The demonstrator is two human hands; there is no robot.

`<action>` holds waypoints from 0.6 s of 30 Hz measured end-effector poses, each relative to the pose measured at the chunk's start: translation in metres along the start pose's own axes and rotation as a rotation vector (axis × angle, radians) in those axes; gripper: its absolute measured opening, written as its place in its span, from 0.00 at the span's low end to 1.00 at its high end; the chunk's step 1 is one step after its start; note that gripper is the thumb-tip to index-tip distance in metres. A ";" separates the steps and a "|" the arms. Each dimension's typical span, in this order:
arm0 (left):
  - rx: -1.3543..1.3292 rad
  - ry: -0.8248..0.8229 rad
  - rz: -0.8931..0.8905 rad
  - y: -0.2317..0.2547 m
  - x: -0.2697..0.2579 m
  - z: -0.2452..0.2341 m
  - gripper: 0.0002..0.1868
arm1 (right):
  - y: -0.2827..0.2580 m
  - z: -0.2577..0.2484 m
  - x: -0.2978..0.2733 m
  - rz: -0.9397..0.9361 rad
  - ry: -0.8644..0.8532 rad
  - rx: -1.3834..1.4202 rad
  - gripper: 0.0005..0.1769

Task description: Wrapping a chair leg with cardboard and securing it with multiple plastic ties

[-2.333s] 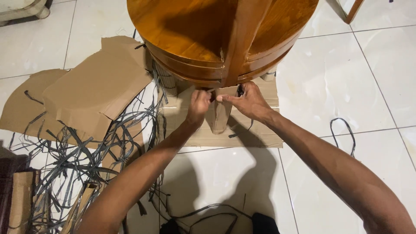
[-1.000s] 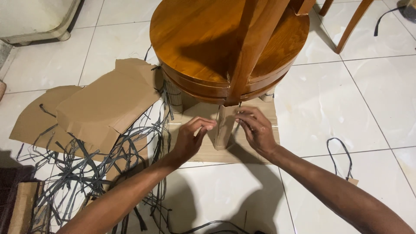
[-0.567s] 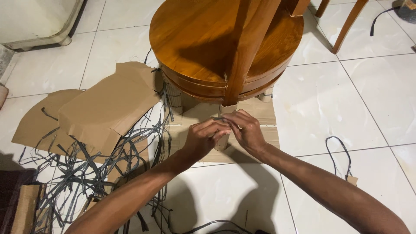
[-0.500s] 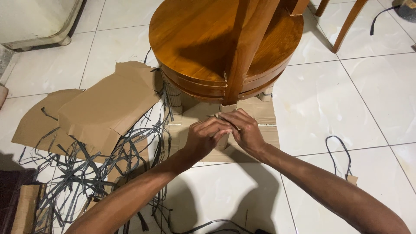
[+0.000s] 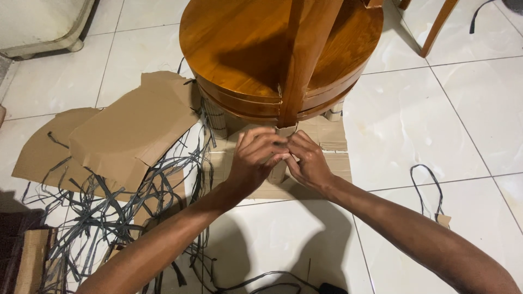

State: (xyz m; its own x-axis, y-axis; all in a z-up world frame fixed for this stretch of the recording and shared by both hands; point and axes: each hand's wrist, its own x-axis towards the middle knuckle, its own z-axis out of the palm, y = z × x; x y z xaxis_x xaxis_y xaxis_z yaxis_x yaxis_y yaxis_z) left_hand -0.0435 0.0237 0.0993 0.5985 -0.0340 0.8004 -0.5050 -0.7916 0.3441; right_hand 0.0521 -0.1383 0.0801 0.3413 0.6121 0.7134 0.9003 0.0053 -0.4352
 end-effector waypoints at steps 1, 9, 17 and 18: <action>-0.001 -0.001 -0.003 -0.002 0.001 -0.002 0.09 | 0.000 0.001 -0.001 0.003 -0.002 0.001 0.14; 0.273 -0.314 0.134 -0.016 -0.001 -0.032 0.17 | -0.031 -0.015 0.014 0.097 0.005 0.057 0.11; 0.136 -0.249 0.032 -0.012 -0.012 -0.021 0.23 | -0.036 -0.014 0.017 0.090 0.008 0.055 0.14; 0.058 -0.253 0.010 -0.016 -0.017 -0.017 0.20 | -0.035 -0.014 0.017 0.095 0.001 0.055 0.14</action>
State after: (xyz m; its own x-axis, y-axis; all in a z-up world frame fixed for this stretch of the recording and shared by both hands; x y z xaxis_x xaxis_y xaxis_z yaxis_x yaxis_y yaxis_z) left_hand -0.0562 0.0469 0.0890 0.7340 -0.1873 0.6528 -0.4792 -0.8240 0.3024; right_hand 0.0300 -0.1393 0.1153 0.4252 0.6109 0.6679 0.8476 -0.0100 -0.5305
